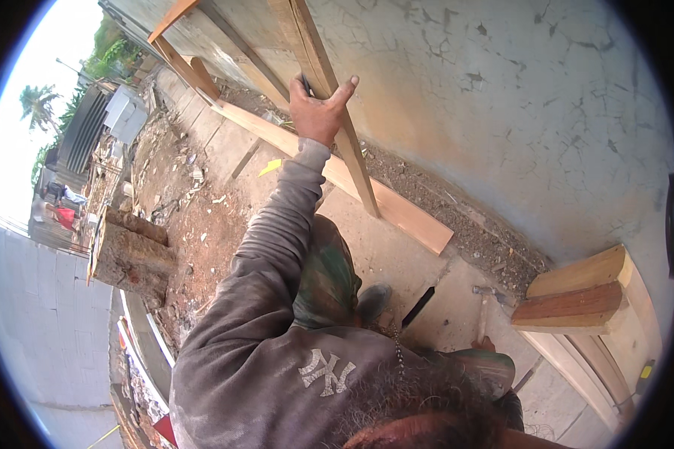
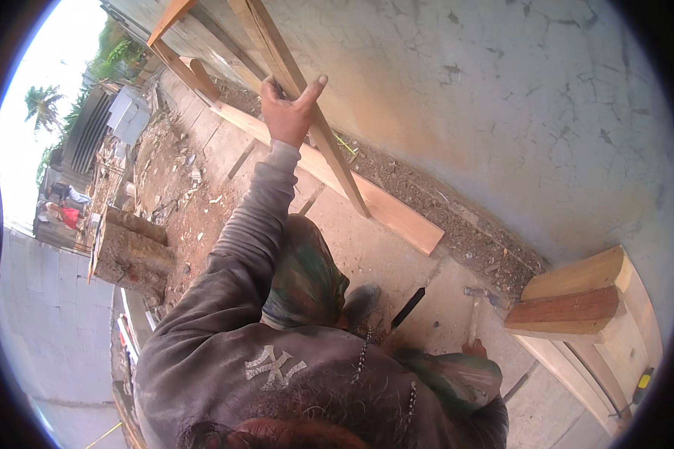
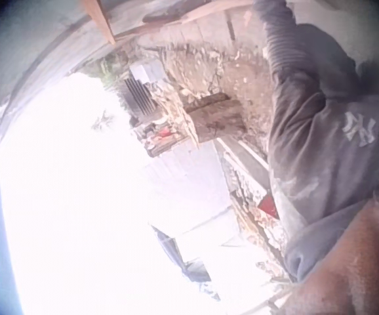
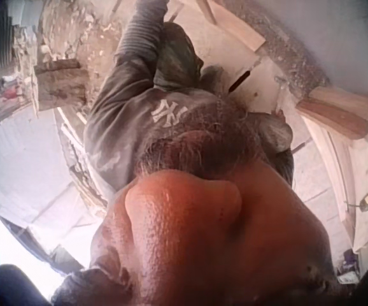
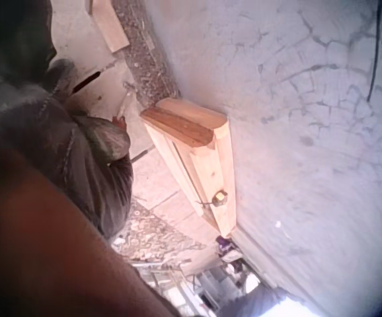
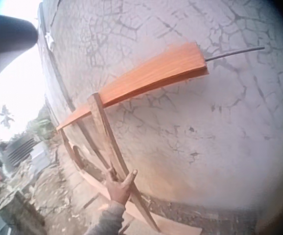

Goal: The person measures a wooden beam with a tape measure, uses a hammer and a chisel to prepare a hole in a concrete floor, and then positions a wooden support frame into the prepared slot.

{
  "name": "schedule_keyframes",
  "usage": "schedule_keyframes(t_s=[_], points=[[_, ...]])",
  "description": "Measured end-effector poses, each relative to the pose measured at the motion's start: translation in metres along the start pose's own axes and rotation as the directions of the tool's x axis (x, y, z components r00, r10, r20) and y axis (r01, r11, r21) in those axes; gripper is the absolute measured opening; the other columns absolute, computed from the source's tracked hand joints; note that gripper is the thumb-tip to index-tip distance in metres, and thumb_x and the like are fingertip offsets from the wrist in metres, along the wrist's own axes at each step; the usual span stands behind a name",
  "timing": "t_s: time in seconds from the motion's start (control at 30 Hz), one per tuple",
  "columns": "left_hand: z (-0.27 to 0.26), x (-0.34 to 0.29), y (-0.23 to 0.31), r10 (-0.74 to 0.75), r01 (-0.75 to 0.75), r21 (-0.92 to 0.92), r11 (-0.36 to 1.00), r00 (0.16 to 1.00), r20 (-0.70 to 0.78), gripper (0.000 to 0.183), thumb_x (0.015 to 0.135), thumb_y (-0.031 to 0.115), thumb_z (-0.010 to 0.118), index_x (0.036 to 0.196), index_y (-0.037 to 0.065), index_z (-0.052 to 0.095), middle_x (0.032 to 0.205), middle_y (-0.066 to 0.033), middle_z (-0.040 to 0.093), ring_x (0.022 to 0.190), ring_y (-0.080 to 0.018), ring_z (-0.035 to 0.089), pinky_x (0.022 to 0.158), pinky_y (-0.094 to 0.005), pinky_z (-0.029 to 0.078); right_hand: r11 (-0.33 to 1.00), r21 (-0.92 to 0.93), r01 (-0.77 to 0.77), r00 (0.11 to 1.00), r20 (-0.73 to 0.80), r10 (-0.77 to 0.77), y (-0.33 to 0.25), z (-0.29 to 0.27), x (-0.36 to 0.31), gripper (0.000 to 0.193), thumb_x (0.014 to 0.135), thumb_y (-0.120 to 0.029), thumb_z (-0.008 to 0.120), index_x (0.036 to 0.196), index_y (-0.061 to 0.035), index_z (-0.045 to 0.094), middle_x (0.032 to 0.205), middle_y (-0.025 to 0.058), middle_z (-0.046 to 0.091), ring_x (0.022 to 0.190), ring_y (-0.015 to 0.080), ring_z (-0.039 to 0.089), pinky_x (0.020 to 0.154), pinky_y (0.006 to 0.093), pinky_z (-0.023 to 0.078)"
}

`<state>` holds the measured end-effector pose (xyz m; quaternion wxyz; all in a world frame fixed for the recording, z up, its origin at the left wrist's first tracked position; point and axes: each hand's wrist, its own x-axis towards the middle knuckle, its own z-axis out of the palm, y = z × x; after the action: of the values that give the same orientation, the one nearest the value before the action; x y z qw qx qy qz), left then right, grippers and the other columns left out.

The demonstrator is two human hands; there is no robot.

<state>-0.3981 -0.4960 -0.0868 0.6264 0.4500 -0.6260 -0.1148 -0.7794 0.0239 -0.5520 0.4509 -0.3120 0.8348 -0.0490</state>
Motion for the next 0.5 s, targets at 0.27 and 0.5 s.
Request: schedule_keyframes(t_s=[0.27,0.5], points=[[-0.02,0.018,0.017,-0.113,0.034,0.537,0.843,0.987,0.115,0.053,0.075,0.034,0.076,0.107,-0.004,0.06,0.089,-0.0212,0.071,0.085,-0.0376,0.072,0.08,-0.0457,0.057,0.936,0.123,0.329,0.849,0.397,-0.35,-0.183,-0.194,-0.038,0.072,0.087,-0.05,0.079,0.134,0.0006,0.059,0.106,0.0176,0.068,0.097,0.0266,0.068,0.089,0.0403,0.055],[-0.045,0.017,0.006,-0.133,0.037,0.495,0.868,0.978,0.162,0.051,0.075,0.029,0.076,0.108,-0.005,0.059,0.086,-0.0185,0.072,0.08,-0.0333,0.074,0.076,-0.0428,0.058,-0.152,-0.009,0.988,-0.104,-0.772,-0.627,-0.496,-0.359,-0.229,0.103,0.086,-0.049,0.082,0.159,-0.0015,0.026,0.153,0.0235,0.035,0.134,0.034,0.047,0.105,0.0477,0.049]])
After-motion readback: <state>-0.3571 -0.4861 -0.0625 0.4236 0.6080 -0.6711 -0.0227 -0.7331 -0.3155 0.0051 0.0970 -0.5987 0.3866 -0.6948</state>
